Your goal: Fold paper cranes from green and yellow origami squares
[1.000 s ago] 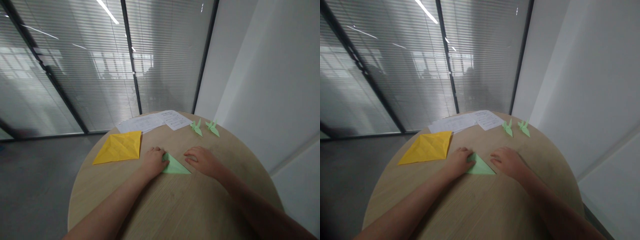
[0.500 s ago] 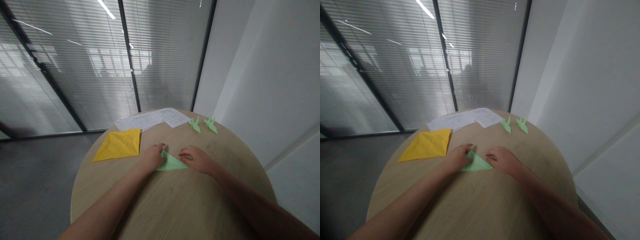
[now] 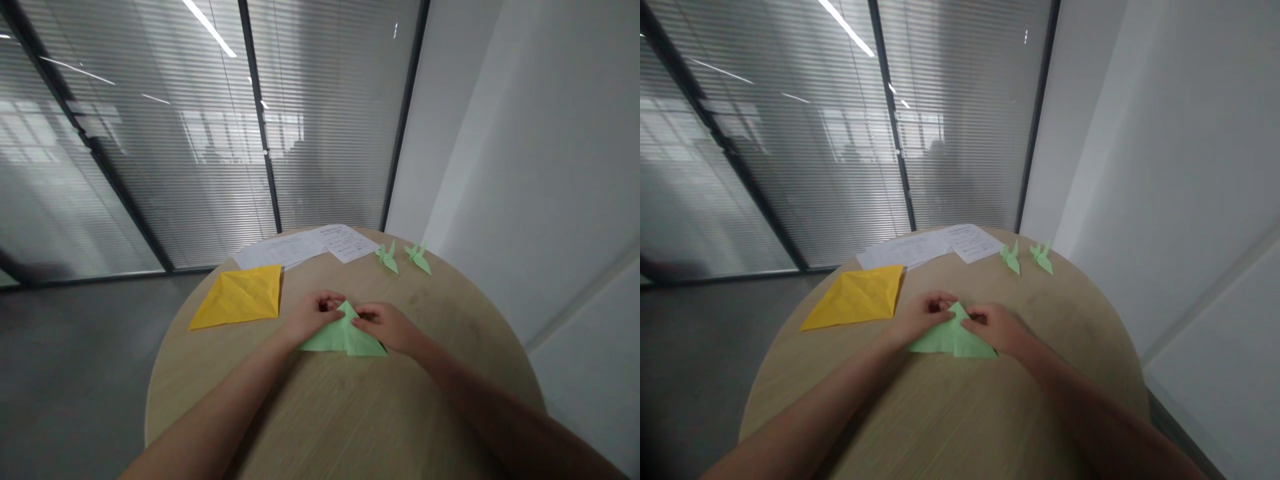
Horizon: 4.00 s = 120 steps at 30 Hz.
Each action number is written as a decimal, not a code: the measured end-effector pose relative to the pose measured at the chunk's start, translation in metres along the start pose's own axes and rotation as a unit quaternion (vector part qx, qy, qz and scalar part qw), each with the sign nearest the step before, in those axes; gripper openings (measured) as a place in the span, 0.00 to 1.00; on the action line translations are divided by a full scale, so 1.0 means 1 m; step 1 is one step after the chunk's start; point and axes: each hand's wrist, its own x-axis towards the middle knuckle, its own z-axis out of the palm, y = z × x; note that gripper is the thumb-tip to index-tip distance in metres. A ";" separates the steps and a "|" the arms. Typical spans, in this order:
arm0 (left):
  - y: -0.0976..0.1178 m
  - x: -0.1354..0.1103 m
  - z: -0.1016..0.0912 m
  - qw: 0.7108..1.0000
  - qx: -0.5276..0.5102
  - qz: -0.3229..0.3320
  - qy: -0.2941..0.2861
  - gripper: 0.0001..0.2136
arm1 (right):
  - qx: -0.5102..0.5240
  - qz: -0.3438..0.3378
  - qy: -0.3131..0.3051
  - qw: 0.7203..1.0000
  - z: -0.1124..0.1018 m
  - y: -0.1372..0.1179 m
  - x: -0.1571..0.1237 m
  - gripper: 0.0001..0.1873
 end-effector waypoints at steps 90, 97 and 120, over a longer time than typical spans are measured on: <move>0.025 -0.016 0.017 0.995 0.064 0.047 0.062 0.15 | 0.053 -0.022 0.110 0.992 -0.002 -0.008 -0.002 0.11; 0.028 -0.016 0.012 0.994 0.006 0.039 0.105 0.16 | 0.031 -0.032 0.114 0.993 -0.010 -0.011 -0.004 0.10; 0.018 -0.006 -0.001 0.915 -0.316 -0.045 0.245 0.18 | 0.200 0.062 0.135 0.968 -0.033 0.030 0.012 0.22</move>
